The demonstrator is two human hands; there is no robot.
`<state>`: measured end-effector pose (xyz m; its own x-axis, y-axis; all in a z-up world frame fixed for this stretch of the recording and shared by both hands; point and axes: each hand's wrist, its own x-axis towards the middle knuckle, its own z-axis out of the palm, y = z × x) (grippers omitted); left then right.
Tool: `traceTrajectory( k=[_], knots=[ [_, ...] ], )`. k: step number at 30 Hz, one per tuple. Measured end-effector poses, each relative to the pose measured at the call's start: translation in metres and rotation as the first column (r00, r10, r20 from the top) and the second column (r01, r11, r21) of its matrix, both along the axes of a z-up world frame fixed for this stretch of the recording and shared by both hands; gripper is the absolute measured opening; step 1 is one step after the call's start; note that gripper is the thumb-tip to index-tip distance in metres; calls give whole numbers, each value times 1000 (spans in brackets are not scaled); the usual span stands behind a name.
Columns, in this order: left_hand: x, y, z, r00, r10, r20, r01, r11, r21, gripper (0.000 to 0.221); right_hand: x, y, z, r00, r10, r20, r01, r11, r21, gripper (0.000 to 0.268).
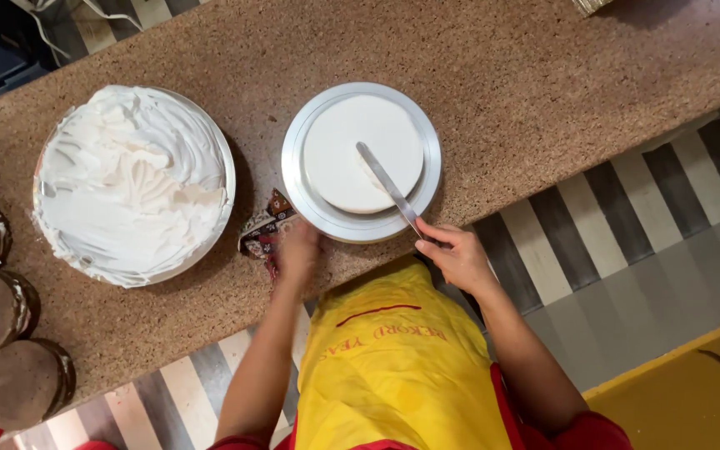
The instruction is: The person spoons white frosting from a large bowl onto chocolate cake layers and spreads it with a spatula, rotating the cake on a turntable to coat the top and sides. They stack frosted layers, add dollops of frosting between layers, and smooth the frosting over the assembled cake.
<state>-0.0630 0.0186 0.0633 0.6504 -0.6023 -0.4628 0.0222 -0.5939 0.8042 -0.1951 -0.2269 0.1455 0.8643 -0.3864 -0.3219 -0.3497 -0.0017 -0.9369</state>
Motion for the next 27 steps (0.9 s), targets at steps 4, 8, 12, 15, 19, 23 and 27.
traceTrajectory(
  k=[4, 8, 12, 15, 19, 23, 27],
  knots=[
    [-11, -14, 15, 944, -318, 90, 330, 900, -283, 21, 5, -2, 6, 1000, 10, 9, -10, 1000, 15, 40],
    [58, 37, -11, 893, 448, -46, -449, 893, -26, 28, 6, -1, 3, 1000, 1, -17, -1, 1000, 20, 41],
    [28, 0, 15, 768, 601, -221, -622, 782, -35, 24, 8, -1, 4, 999, 6, -48, -6, 1000, 9, 41],
    [-8, -22, 42, 940, -290, -182, 286, 957, -48, 18, 13, -4, 6, 999, 9, -42, -7, 999, 45, 41],
    [43, 10, 37, 896, 311, -318, -317, 948, 36, 18, 9, -3, 5, 1000, 12, -27, -10, 998, 57, 41],
    [52, -16, 65, 849, 514, -122, -497, 855, 149, 26, 8, -5, 0, 999, 26, -33, -24, 998, 60, 41],
    [-9, -24, 43, 939, -257, -228, 264, 965, -3, 24, 15, -6, 7, 998, 15, -59, -11, 998, 66, 42]
  ],
)
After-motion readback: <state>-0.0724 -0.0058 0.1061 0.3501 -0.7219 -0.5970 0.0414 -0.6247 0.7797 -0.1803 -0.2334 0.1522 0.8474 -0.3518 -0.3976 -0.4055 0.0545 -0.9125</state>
